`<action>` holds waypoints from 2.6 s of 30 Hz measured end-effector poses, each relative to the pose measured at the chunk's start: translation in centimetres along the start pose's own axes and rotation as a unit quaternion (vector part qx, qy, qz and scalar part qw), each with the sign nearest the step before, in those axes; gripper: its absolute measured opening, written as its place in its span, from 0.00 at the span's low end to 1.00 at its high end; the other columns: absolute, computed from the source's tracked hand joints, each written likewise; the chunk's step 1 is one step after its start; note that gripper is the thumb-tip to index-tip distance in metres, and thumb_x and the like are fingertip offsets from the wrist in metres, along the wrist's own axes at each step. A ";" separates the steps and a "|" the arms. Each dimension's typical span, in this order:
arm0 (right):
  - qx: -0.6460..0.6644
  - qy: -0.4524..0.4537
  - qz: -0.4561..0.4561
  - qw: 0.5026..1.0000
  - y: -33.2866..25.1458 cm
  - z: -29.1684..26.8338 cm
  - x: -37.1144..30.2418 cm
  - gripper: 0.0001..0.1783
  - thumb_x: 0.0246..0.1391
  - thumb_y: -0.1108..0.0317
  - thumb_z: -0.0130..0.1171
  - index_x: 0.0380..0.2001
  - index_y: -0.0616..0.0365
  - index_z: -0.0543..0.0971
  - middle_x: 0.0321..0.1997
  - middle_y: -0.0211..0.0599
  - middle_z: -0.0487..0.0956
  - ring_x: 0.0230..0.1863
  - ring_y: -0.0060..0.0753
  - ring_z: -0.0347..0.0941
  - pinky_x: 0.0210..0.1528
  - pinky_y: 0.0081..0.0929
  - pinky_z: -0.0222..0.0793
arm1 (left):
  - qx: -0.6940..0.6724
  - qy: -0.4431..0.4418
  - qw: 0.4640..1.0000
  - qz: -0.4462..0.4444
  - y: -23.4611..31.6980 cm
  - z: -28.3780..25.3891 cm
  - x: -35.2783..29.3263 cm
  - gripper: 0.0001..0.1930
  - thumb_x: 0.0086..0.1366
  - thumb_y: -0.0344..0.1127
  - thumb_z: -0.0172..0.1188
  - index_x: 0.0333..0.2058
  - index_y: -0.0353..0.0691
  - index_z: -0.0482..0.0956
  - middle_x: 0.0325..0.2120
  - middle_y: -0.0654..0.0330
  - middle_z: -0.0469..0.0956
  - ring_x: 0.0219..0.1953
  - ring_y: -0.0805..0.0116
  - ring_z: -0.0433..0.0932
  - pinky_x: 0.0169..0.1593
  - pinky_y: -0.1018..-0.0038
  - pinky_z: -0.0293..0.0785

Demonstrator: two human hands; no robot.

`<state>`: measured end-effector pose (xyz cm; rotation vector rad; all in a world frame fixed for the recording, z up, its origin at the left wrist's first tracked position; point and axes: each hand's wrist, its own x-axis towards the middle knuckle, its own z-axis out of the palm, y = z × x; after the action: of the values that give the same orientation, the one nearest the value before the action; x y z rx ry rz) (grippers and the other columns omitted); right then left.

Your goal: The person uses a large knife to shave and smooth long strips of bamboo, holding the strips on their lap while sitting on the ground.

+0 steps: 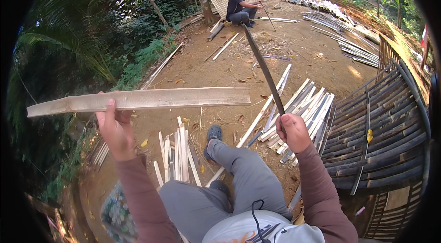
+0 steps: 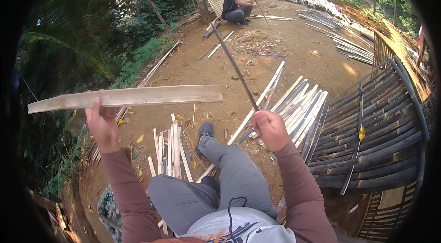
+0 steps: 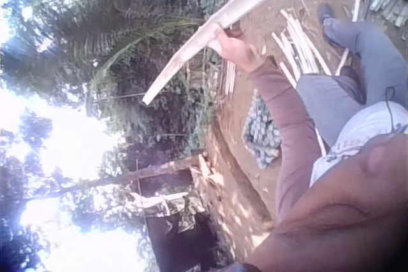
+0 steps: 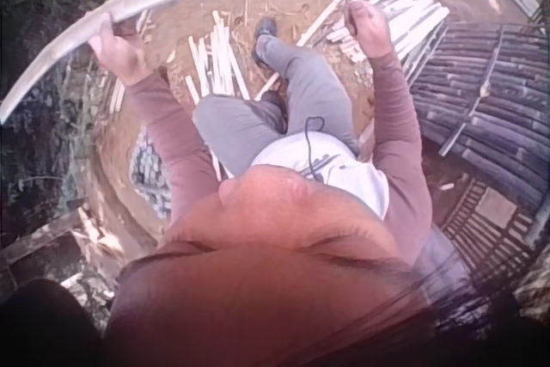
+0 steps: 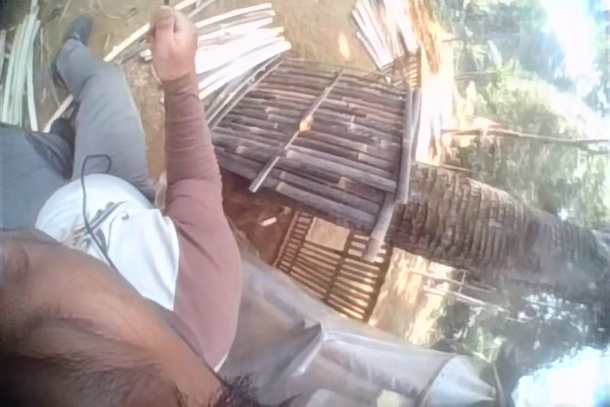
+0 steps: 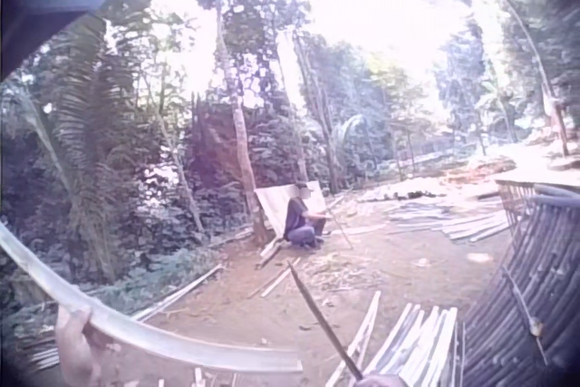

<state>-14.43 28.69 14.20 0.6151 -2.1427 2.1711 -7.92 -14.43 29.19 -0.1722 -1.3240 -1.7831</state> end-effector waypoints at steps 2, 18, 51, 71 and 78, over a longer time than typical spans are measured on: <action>0.104 -0.047 0.086 0.990 -1.7 1.1 -0.4 0.36 0.77 0.35 0.42 0.31 0.58 0.75 0.18 0.27 0.70 0.17 0.19 0.63 0.22 0.21 0.61 | 0.010 -0.013 1.000 -0.006 -1.5 0.2 -1.5 0.26 0.78 0.29 0.53 0.70 0.37 0.57 0.53 0.49 0.78 0.52 0.62 0.83 0.51 0.66 0.88; 0.570 -0.172 0.190 0.781 0.8 7.1 -0.4 0.43 0.69 0.21 0.30 0.25 0.49 0.69 0.14 0.21 0.60 0.12 0.22 0.57 0.19 0.29 0.59 | 0.017 -0.017 0.999 0.036 -3.8 0.8 -6.7 0.24 0.78 0.31 0.54 0.68 0.41 0.59 0.53 0.48 0.78 0.51 0.65 0.82 0.44 0.71 0.90; 0.618 -0.203 0.234 0.723 3.9 9.2 -1.9 0.43 0.69 0.20 0.31 0.24 0.48 0.68 0.14 0.20 0.59 0.11 0.20 0.54 0.17 0.26 0.57 | 0.017 0.022 1.000 -0.006 -7.0 4.1 -11.7 0.26 0.78 0.28 0.54 0.70 0.44 0.56 0.54 0.50 0.76 0.54 0.50 0.84 0.48 0.62 0.93; 0.647 -0.186 0.248 0.697 4.1 8.9 -2.0 0.43 0.69 0.20 0.31 0.23 0.48 0.67 0.14 0.22 0.59 0.11 0.20 0.54 0.16 0.27 0.57 | -0.004 0.033 0.997 -0.069 -9.7 6.0 -13.6 0.29 0.78 0.32 0.58 0.71 0.43 0.56 0.57 0.56 0.70 0.56 0.63 0.80 0.52 0.60 0.91; 0.633 -0.199 0.257 0.703 3.6 10.0 -2.0 0.42 0.69 0.20 0.30 0.24 0.48 0.67 0.14 0.21 0.60 0.11 0.20 0.55 0.16 0.26 0.57 | -0.008 0.026 0.997 -0.066 -10.4 5.9 -14.4 0.27 0.78 0.29 0.56 0.70 0.46 0.56 0.57 0.54 0.70 0.57 0.59 0.80 0.52 0.56 0.91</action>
<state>-11.07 19.36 9.89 0.4907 -0.4287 3.9791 -8.81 -1.10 16.17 -0.0475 -1.3118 -1.8963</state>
